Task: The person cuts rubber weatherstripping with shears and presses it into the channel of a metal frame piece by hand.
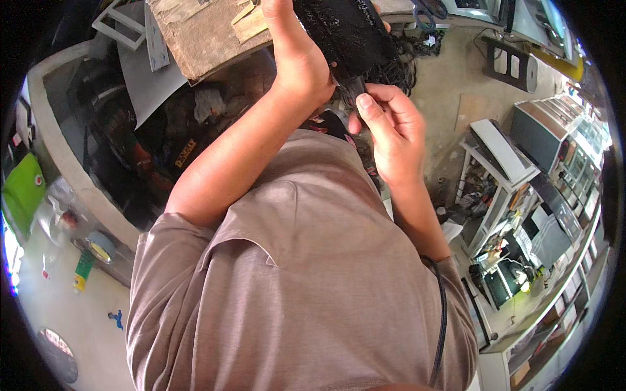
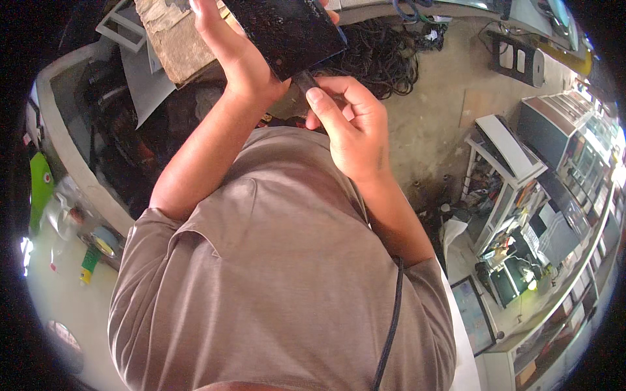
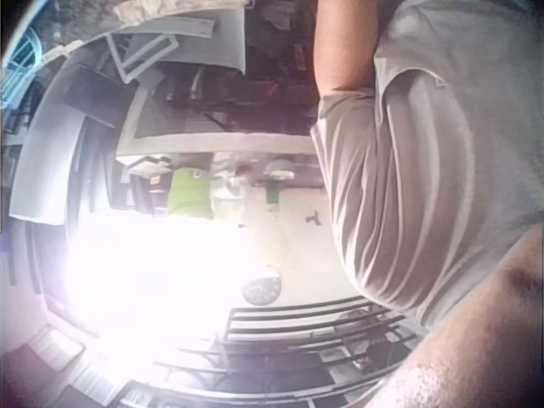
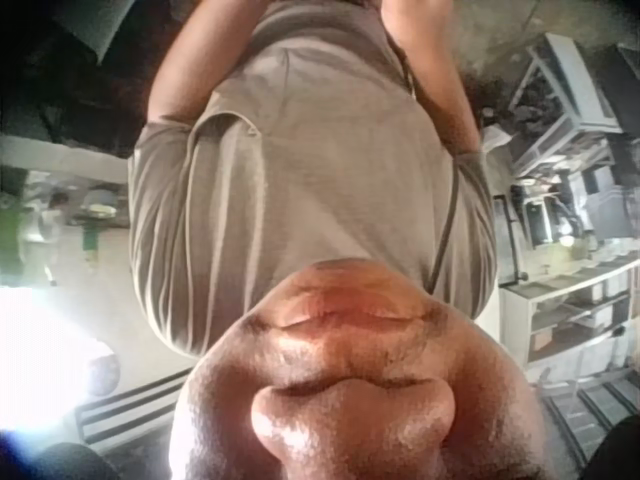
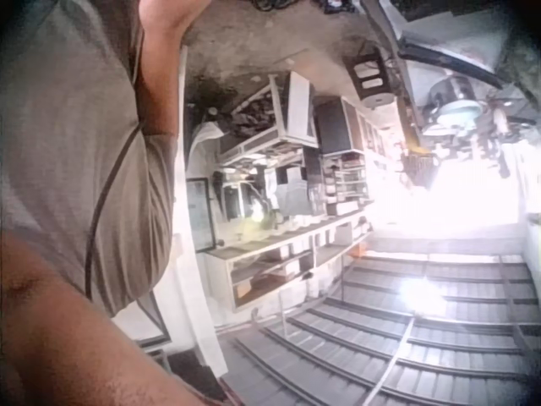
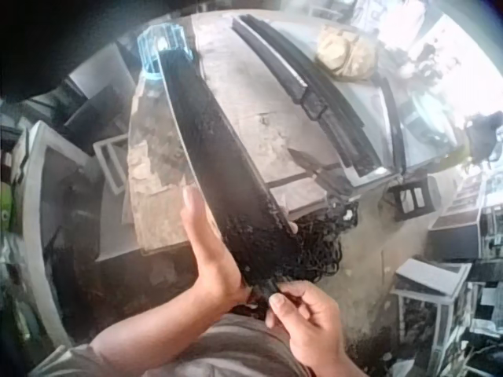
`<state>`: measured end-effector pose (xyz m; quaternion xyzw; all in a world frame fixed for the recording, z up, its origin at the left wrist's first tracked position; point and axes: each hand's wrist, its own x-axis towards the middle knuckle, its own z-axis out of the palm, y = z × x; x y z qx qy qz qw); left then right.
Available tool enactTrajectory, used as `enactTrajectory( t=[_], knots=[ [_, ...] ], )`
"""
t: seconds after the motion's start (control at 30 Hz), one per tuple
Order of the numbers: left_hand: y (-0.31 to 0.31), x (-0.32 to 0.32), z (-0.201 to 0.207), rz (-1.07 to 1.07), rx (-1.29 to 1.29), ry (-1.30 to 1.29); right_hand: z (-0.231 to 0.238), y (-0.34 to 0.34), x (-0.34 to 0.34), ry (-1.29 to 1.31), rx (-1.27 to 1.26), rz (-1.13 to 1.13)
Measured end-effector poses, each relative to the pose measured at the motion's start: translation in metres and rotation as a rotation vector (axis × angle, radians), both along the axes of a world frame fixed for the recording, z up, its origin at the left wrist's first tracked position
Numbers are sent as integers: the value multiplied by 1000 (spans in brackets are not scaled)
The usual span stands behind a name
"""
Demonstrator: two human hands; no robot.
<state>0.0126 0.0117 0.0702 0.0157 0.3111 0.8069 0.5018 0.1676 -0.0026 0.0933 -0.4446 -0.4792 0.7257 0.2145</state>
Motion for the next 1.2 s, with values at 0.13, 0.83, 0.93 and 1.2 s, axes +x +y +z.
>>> enactTrajectory(
  t=[0.13, 0.83, 0.93, 1.2],
  knots=[
    [-3, 1, 7, -8, 88, -132, -6, -1, 7, 116, -40, 23],
    [-15, -9, 13, -137, 225, -216, 13, 2, 5, 245, -69, -2],
    [-15, -9, 30, -93, 312, -444, 14, 2, 4, 260, -70, -17],
    [-14, -7, 26, -84, 182, -332, 15, 4, 7, 269, -68, 6]
  ],
)
